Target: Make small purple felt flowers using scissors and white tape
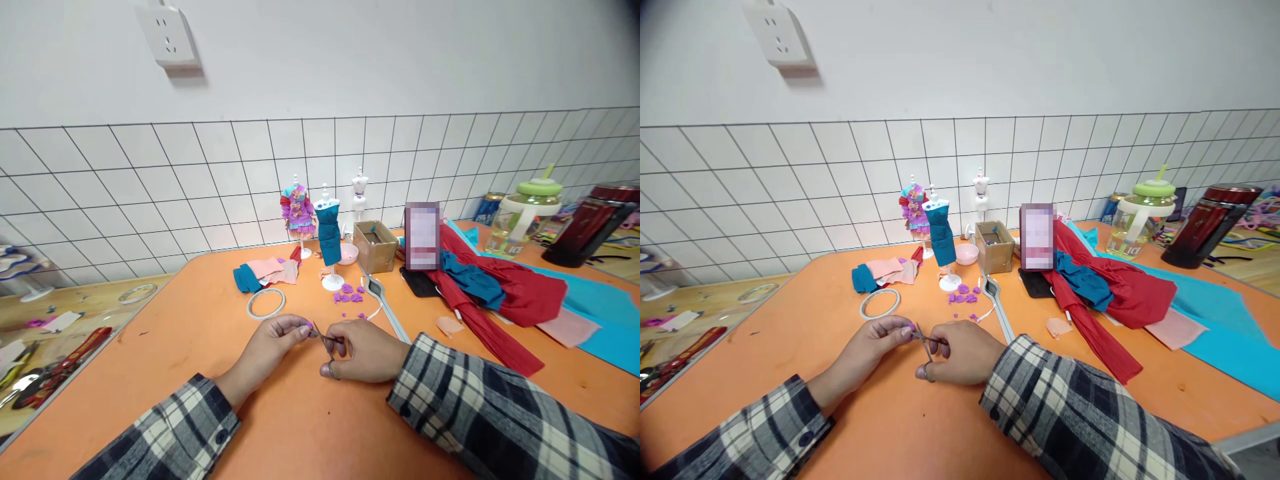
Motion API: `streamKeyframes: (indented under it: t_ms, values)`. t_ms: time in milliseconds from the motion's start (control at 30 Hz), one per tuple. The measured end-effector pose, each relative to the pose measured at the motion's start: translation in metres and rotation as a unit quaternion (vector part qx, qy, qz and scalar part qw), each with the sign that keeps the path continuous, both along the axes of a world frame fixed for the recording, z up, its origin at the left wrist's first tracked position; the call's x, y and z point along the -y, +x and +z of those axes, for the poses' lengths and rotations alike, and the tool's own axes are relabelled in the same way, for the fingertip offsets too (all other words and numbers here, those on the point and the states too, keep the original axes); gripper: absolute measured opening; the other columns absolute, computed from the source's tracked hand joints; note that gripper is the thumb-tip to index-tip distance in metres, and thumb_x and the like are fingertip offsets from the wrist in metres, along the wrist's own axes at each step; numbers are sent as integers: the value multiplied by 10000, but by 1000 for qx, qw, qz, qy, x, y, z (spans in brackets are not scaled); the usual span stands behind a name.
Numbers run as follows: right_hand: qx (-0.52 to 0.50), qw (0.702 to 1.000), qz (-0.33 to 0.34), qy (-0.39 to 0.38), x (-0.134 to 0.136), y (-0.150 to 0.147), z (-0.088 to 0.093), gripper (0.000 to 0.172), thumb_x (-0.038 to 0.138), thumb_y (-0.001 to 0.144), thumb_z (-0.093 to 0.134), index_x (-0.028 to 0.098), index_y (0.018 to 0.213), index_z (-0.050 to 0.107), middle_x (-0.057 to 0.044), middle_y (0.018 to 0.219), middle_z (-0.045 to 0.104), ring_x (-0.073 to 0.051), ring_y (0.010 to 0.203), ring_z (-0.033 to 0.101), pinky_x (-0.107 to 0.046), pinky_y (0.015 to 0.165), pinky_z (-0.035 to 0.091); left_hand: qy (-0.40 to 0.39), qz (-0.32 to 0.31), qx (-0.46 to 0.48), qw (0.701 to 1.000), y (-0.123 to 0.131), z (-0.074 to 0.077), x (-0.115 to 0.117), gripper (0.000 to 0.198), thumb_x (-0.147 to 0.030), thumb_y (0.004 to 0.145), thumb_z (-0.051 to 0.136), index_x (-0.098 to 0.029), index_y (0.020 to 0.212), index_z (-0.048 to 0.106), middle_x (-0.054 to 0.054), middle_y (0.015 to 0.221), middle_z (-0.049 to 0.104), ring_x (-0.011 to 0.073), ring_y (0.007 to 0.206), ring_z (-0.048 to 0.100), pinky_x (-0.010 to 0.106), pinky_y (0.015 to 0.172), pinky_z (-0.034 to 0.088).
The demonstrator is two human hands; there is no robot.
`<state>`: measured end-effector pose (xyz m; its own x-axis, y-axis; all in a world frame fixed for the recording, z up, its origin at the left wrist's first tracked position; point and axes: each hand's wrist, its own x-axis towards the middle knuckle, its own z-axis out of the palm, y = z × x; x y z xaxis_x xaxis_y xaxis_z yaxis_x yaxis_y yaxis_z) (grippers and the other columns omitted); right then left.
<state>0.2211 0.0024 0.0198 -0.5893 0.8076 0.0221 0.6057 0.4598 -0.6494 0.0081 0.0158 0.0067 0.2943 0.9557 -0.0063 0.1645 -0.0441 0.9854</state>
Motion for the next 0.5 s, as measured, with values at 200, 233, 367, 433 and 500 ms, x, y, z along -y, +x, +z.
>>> streamKeyframes:
  t_ms: [200,233,367,433,500]
  values:
    - [48,998,10,34,0,2,3,348,518,713,659,202,854,625,25,748,582,-116,678,510,-222,575,305,-1,-21,-34,999,3,0,2,217,-381,713,707,-177,784,726,58,815,753,208,798,682,320,794,524]
    - [53,998,6,37,0,2,4,346,523,712,657,207,849,628,28,740,585,-116,672,509,-223,568,298,0,-22,-39,999,3,0,1,219,-384,714,706,-177,784,726,58,815,754,205,792,682,316,790,524]
    - [54,998,-1,11,1,3,4,330,518,723,649,219,862,641,37,705,605,-108,631,516,-220,539,284,4,-26,-49,998,0,-1,-1,224,-391,721,701,-182,796,728,61,829,756,205,798,683,316,785,524]
    - [46,999,-8,-10,1,3,4,323,507,726,652,217,870,650,37,694,610,-104,615,519,-218,532,286,3,-24,-55,998,0,-2,-1,229,-396,717,702,-183,798,729,64,829,757,212,804,685,325,786,527]
    - [36,999,-11,-28,1,3,3,320,500,725,659,211,862,657,38,675,600,-99,598,513,-215,526,287,1,-23,-57,998,-1,-3,-1,239,-402,713,703,-182,802,731,65,826,757,216,806,686,329,787,527]
